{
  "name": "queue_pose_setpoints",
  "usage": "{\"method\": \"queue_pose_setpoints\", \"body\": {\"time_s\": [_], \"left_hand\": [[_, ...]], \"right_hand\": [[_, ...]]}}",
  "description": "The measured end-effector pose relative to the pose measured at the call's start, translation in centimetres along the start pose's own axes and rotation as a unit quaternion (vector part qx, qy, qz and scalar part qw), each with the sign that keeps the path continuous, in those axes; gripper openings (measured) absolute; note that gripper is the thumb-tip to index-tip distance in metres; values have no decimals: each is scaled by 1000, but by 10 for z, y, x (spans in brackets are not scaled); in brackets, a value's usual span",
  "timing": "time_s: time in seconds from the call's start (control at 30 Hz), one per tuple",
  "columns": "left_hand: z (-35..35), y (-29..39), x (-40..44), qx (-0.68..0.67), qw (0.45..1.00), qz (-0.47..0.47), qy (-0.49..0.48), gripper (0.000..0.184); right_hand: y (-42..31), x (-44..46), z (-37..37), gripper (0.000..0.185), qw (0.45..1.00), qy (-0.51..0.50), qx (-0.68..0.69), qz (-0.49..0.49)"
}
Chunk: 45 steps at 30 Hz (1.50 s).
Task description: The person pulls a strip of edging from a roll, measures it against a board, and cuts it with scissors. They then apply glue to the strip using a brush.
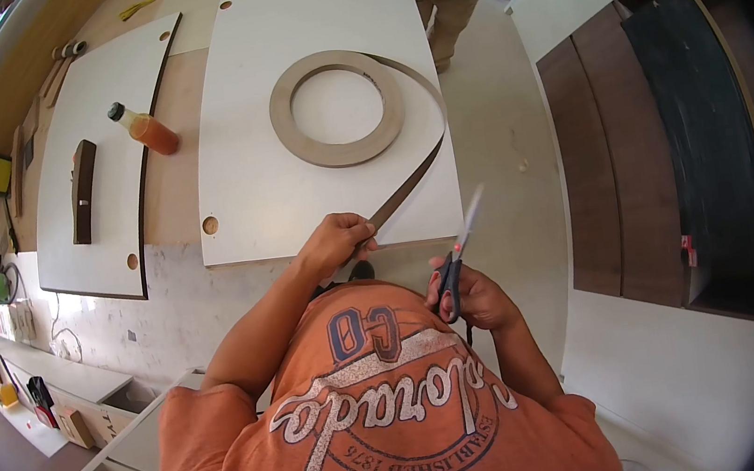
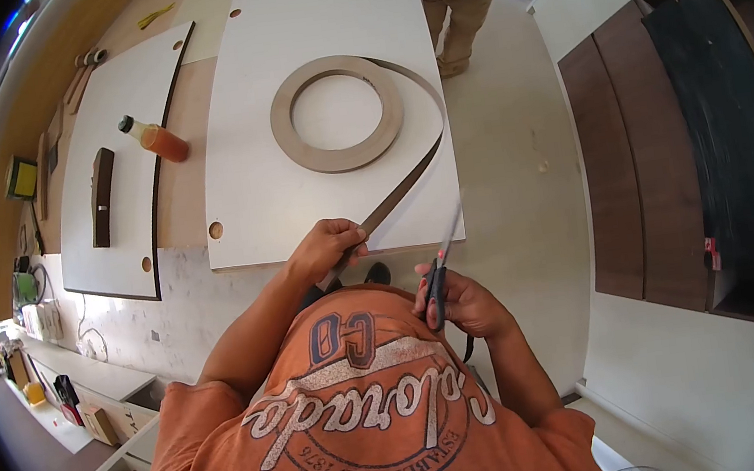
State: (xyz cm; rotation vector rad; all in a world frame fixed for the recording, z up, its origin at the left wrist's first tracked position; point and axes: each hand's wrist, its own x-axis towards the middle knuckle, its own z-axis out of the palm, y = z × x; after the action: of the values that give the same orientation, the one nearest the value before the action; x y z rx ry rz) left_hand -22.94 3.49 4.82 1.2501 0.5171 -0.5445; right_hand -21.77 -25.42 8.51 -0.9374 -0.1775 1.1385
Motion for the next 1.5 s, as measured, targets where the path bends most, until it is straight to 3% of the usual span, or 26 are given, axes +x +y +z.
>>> {"method": "queue_pose_setpoints", "body": {"time_s": [0.1,0.3,0.4,0.6,0.7,1.5], "left_hand": [[-1,-2,-1,-13,1000,-1,6,16],[-5,-8,2,-27,1000,4,-1,15],[-5,-9,-3,-36,999,-3,0,15],[-1,-3,-10,-30,999,-13,2,15],[-1,-9,-7,-23,1000,-12,-11,16],[-7,15,-27,45,998,-14,-49,19]], "right_hand": [[-4,9,-12,57,966,86,-230,83],[-5,7,-25,54,905,38,-338,254],[3,12,-22,54,930,68,-305,195],[2,43,-15,58,910,33,-356,210],[7,53,-11,58,927,23,-333,172],[13,67,-10,59,924,35,-330,189]]}}
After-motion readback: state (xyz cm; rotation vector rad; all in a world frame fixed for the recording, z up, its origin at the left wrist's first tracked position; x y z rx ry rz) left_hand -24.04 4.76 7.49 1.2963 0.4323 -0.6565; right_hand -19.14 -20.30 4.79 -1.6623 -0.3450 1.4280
